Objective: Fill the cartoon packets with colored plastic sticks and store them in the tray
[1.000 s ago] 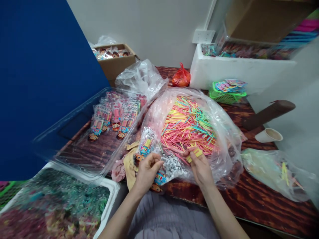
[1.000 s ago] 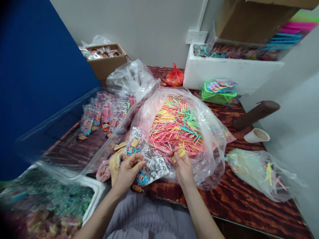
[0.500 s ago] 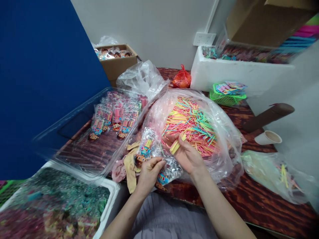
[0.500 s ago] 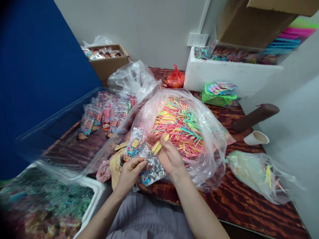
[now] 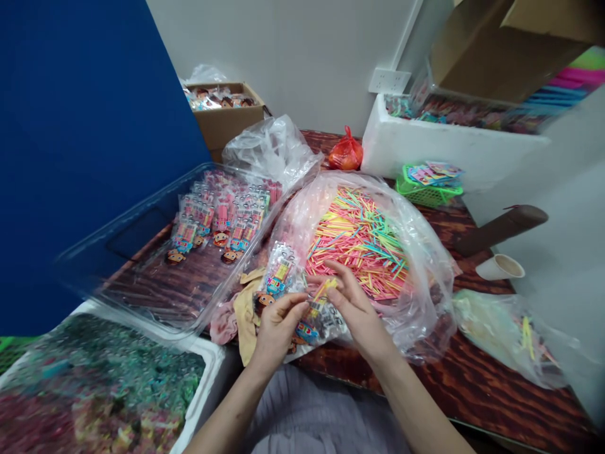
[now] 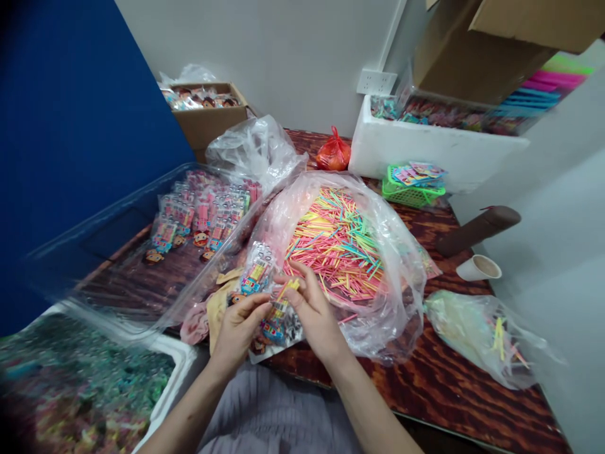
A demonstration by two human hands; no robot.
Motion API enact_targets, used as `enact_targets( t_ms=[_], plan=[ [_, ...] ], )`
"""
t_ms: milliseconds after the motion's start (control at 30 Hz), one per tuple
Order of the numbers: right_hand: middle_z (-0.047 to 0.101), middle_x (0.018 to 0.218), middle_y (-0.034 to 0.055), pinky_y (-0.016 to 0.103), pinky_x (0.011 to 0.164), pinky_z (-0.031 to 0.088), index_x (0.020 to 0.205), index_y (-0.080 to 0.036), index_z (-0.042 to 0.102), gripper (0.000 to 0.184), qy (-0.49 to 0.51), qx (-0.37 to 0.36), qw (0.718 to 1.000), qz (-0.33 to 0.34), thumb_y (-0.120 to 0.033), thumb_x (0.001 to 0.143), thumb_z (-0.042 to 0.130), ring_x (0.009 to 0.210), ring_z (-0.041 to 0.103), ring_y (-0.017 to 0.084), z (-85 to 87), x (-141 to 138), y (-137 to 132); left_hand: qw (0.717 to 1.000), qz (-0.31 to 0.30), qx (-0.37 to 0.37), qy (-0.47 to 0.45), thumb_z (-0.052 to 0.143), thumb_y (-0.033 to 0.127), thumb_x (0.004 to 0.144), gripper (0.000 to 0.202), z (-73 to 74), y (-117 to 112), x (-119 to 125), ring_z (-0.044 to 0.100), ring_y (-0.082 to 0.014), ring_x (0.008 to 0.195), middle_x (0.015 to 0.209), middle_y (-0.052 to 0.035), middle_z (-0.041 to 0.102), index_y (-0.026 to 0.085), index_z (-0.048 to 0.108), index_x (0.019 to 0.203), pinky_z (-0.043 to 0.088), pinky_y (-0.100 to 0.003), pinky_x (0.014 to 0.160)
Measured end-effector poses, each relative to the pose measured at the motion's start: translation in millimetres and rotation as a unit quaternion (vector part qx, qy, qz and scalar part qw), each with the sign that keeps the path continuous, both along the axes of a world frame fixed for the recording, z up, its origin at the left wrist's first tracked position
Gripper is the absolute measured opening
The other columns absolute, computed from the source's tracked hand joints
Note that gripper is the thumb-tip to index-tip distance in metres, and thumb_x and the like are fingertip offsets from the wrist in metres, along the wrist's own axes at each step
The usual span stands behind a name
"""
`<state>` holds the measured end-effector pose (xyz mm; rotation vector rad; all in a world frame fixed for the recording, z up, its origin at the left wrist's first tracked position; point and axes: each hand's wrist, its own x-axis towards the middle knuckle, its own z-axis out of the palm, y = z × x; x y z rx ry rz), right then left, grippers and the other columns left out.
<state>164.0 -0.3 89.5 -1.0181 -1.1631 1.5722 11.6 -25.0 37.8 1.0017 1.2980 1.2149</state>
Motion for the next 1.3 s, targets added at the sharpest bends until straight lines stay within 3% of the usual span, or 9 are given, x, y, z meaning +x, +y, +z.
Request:
enact_targets(
  t_ms=[200, 333, 733, 867, 967, 1033, 1133, 1200, 1300],
  plan=[
    [0.066, 0.114, 0.0043, 0.035, 0.096, 0.043, 0.103, -0.027, 0.065, 0.017, -0.17, 0.157, 0.973, 0.003, -0.034, 0.095, 0.051, 0.11, 0.059, 0.022, 11.8, -10, -8, 0.999, 0.025, 0.001, -0.03, 0.07, 0.034, 0.076, 0.021, 16.4, -2, -9, 0.066, -0.0165, 0.081, 0.086, -0.0024, 0.073, 0.018, 0.074, 0.089, 0.052, -0.025, 0.075],
    [0.064, 0.114, 0.0038, 0.035, 0.094, 0.043, 0.11, -0.029, 0.063, 0.019, -0.212, 0.209, 0.955, -0.005, -0.029, 0.096, 0.051, 0.109, 0.058, 0.022, 14.6, -17, -9, 1.0, 0.014, 0.004, -0.023, 0.069, 0.033, 0.077, 0.019, 22.8, -5, -18, 0.065, -0.015, 0.075, 0.082, -0.0014, 0.073, 0.019, 0.073, 0.088, 0.052, -0.022, 0.068],
    [0.063, 0.115, 0.0053, 0.04, 0.097, 0.043, 0.11, -0.03, 0.064, 0.026, -0.228, 0.266, 0.936, 0.029, -0.016, 0.092, 0.052, 0.112, 0.054, 0.023, 21.0, -45, -3, 0.998, 0.027, 0.055, 0.034, 0.069, 0.033, 0.076, 0.017, 33.3, 14, -52, 0.064, -0.0163, 0.074, 0.08, -0.0024, 0.07, 0.018, 0.071, 0.083, 0.052, -0.024, 0.068],
    [0.066, 0.108, 0.0041, 0.036, 0.092, 0.046, 0.109, -0.027, 0.065, 0.02, -0.183, 0.231, 0.952, 0.079, -0.022, 0.093, 0.054, 0.105, 0.059, 0.021, 2.1, -42, 23, 0.997, -0.033, 0.052, 0.054, 0.067, 0.035, 0.078, 0.022, 26.3, 34, -64, 0.063, -0.0167, 0.077, 0.084, -0.003, 0.069, 0.018, 0.07, 0.092, 0.051, -0.024, 0.068],
    [0.068, 0.1, 0.0027, 0.032, 0.083, 0.049, 0.108, -0.024, 0.063, 0.019, -0.195, 0.222, 0.955, 0.034, -0.025, 0.096, 0.049, 0.095, 0.063, 0.019, -16.6, -21, 70, 0.994, -0.045, 0.042, 0.091, 0.064, 0.038, 0.08, 0.022, 11.4, 51, -67, 0.06, -0.0152, 0.07, 0.078, -0.0012, 0.065, 0.017, 0.067, 0.088, 0.047, -0.023, 0.063],
    [0.069, 0.096, 0.0053, 0.033, 0.084, 0.047, 0.098, -0.021, 0.065, 0.02, -0.355, 0.26, 0.897, -0.041, -0.022, 0.096, 0.044, 0.093, 0.062, 0.02, -26.0, 0, 111, 0.989, -0.019, 0.05, 0.14, 0.059, 0.041, 0.084, 0.024, -3.2, 61, -65, 0.057, -0.0147, 0.066, 0.072, 0.0005, 0.061, 0.018, 0.063, 0.084, 0.045, -0.023, 0.06],
    [0.067, 0.102, 0.0137, 0.036, 0.088, 0.042, 0.1, -0.014, 0.066, 0.027, -0.686, 0.304, 0.661, -0.017, -0.013, 0.095, 0.04, 0.101, 0.056, 0.025, -33.8, 27, 168, 0.953, 0.04, 0.088, 0.286, 0.049, 0.038, 0.09, 0.022, -27.0, 75, -59, 0.059, -0.0185, 0.075, 0.079, -0.0015, 0.062, 0.019, 0.061, 0.086, 0.045, -0.028, 0.068],
    [0.065, 0.106, 0.0199, 0.039, 0.086, 0.04, 0.1, -0.009, 0.067, 0.027, -0.733, 0.308, 0.607, 0.008, -0.008, 0.091, 0.041, 0.103, 0.053, 0.029, -36.9, 36, 191, 0.913, 0.067, 0.107, 0.388, 0.046, 0.034, 0.091, 0.022, -39.4, 80, -55, 0.06, -0.0226, 0.085, 0.087, -0.0049, 0.063, 0.019, 0.062, 0.088, 0.045, -0.033, 0.076],
    [0.063, 0.106, 0.0224, 0.042, 0.085, 0.037, 0.099, -0.008, 0.067, 0.027, -0.742, 0.324, 0.585, 0.04, -0.005, 0.088, 0.043, 0.104, 0.051, 0.032, -41.1, 37, 204, 0.879, 0.076, 0.119, 0.455, 0.043, 0.033, 0.093, 0.023, -47.6, 82, -54, 0.061, -0.0254, 0.091, 0.094, -0.0076, 0.064, 0.02, 0.062, 0.093, 0.045, -0.036, 0.079]
  ],
)
